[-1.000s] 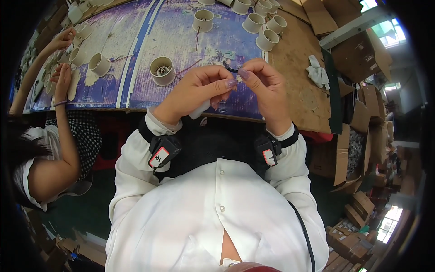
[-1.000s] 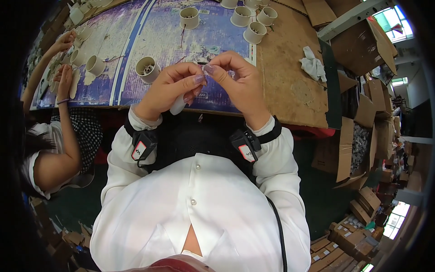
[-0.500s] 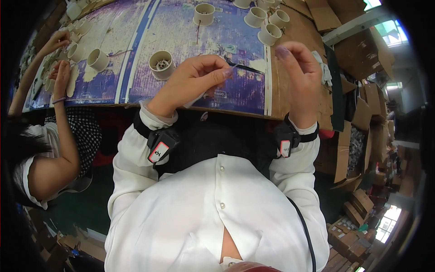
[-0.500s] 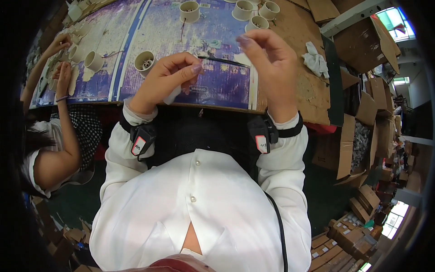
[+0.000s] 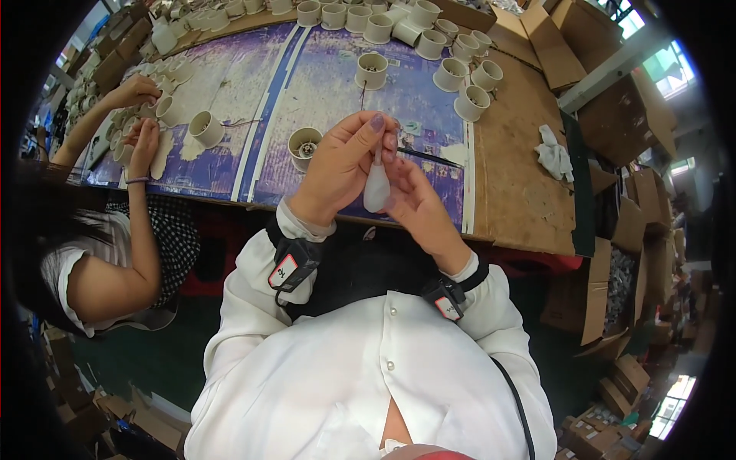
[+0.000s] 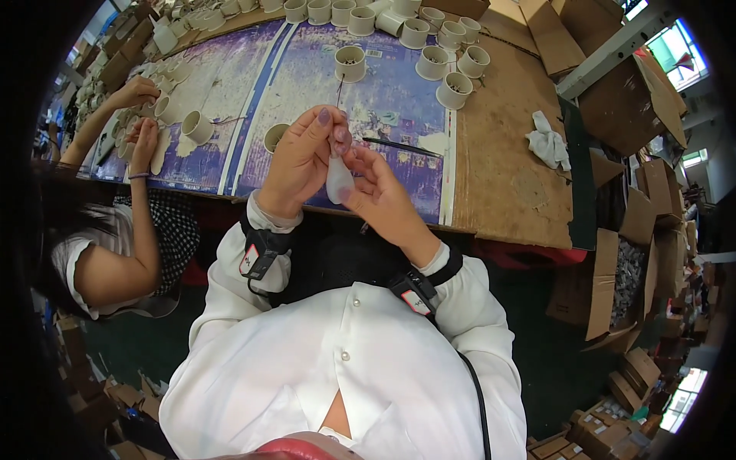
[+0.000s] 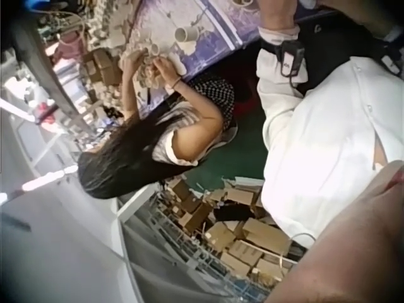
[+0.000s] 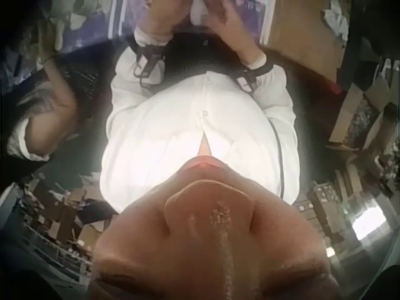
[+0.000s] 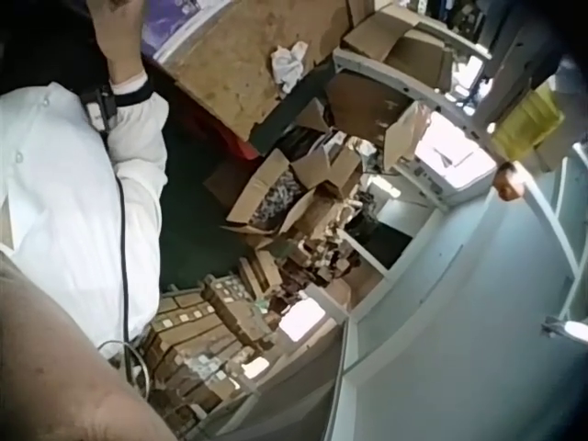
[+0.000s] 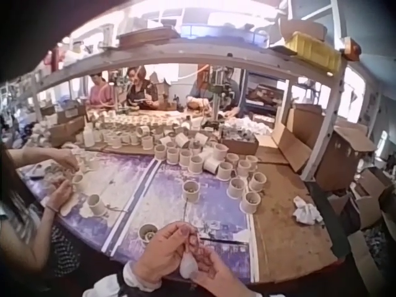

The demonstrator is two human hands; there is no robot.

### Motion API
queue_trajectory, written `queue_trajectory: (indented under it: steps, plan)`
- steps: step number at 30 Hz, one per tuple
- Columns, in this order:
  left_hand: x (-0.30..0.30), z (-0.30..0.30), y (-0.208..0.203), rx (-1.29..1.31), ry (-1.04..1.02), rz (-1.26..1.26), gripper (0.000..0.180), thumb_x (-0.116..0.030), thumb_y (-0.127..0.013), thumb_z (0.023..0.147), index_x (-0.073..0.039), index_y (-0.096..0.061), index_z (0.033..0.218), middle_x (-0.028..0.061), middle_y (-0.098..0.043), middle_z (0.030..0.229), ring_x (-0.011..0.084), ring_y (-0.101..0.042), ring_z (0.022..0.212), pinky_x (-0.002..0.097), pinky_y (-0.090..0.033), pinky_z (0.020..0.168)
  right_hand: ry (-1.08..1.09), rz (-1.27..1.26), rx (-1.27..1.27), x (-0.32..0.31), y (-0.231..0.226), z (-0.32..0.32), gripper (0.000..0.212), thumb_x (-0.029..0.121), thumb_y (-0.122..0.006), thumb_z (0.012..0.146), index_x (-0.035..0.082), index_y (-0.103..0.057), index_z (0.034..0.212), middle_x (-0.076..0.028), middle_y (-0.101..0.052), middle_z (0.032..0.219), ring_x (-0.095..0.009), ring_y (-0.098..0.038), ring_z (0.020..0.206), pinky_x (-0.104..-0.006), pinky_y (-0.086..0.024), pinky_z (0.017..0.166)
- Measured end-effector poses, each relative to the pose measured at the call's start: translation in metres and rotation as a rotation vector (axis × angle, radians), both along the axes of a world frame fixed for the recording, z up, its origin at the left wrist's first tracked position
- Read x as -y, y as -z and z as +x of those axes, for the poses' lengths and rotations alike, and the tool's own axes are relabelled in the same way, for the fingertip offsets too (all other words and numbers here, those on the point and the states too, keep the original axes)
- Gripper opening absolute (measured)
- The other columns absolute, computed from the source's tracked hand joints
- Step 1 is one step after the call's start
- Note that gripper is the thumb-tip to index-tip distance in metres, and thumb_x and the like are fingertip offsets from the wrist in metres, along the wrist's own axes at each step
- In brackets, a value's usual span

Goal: The person assembles a light fixture by picking up a plastic housing, using tweezers to position a wire inside it, and applying glue from a bottle. They then press a white cap onto the housing, wipe the assembly with a cloth, and place it back on the table.

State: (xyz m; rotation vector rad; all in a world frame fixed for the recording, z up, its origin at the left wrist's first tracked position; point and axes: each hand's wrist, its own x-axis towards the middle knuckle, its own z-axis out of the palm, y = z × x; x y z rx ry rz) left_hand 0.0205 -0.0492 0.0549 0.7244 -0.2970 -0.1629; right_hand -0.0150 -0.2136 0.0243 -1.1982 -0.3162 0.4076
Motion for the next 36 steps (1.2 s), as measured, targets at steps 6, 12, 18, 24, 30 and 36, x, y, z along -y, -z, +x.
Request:
queue_trajectory:
  steps: [6,12,18,24,30,36]
  plan:
    - [0.002,-0.004,-0.005,0.029,-0.132,0.097,0.028,-0.022,-0.053,0.106,0.001,-0.06,0.12,0.0079,-0.063,0.102,0.0127,-0.059,0.086,0.0262,-0.051,0.076,0.054,-0.105,0.201,-0.009,0.007,0.001,0.051,0.012,-0.057,0.102,0.002,-0.034,0.147,-0.011,-0.053,0.135,-0.015,-0.059,0.112,-0.028,-0.051,0.089]
    - [-0.022,-0.012,-0.005,0.135,-0.326,0.464,0.035,-0.016,-0.054,0.105,0.0,-0.056,0.135,0.0133,-0.065,0.121,0.0147,-0.063,0.101,0.024,-0.05,0.082,0.075,-0.115,0.191,0.012,-0.002,0.008,0.043,0.019,-0.052,0.105,0.001,-0.041,0.143,-0.011,-0.057,0.128,-0.015,-0.06,0.104,-0.0291,-0.053,0.078]
    - [-0.096,-0.015,0.011,0.265,-0.66,0.848,0.056,-0.016,-0.072,0.091,-0.002,-0.049,0.14,0.0103,-0.062,0.128,0.0195,-0.056,0.121,0.0309,-0.044,0.1,0.1,-0.056,-0.001,0.038,-0.007,0.017,0.043,0.026,-0.044,0.108,0.001,-0.043,0.142,-0.012,-0.061,0.121,-0.014,-0.061,0.091,-0.026,-0.049,0.068]
    - [-0.096,-0.013,0.028,0.35,-0.627,1.098,0.078,-0.017,-0.081,0.081,-0.004,-0.039,0.146,0.0123,-0.057,0.135,0.023,-0.051,0.127,0.0345,-0.041,0.104,0.123,-0.145,-0.084,0.053,-0.009,0.032,0.045,0.026,-0.052,0.105,0.001,-0.045,0.141,-0.011,-0.063,0.114,-0.011,-0.058,0.084,-0.0235,-0.046,0.065]
    - [-0.098,-0.011,0.051,0.283,-0.495,1.323,0.075,-0.01,-0.079,0.083,-0.003,-0.034,0.143,0.0137,-0.058,0.135,0.0222,-0.057,0.122,0.0321,-0.045,0.104,0.096,-0.38,0.119,0.061,-0.01,0.035,0.053,0.008,-0.071,0.09,0.003,-0.05,0.137,-0.007,-0.06,0.11,-0.009,-0.055,0.085,-0.0219,-0.046,0.074]
    - [-0.095,-0.016,0.049,0.266,-0.491,1.341,0.067,-0.009,-0.082,0.08,-0.002,-0.043,0.133,0.0123,-0.061,0.129,0.0213,-0.061,0.117,0.0319,-0.048,0.101,0.155,-0.735,0.624,0.053,-0.016,0.045,0.044,-0.003,-0.071,0.085,0.002,-0.059,0.127,-0.004,-0.059,0.109,-0.012,-0.058,0.093,-0.0242,-0.046,0.087]
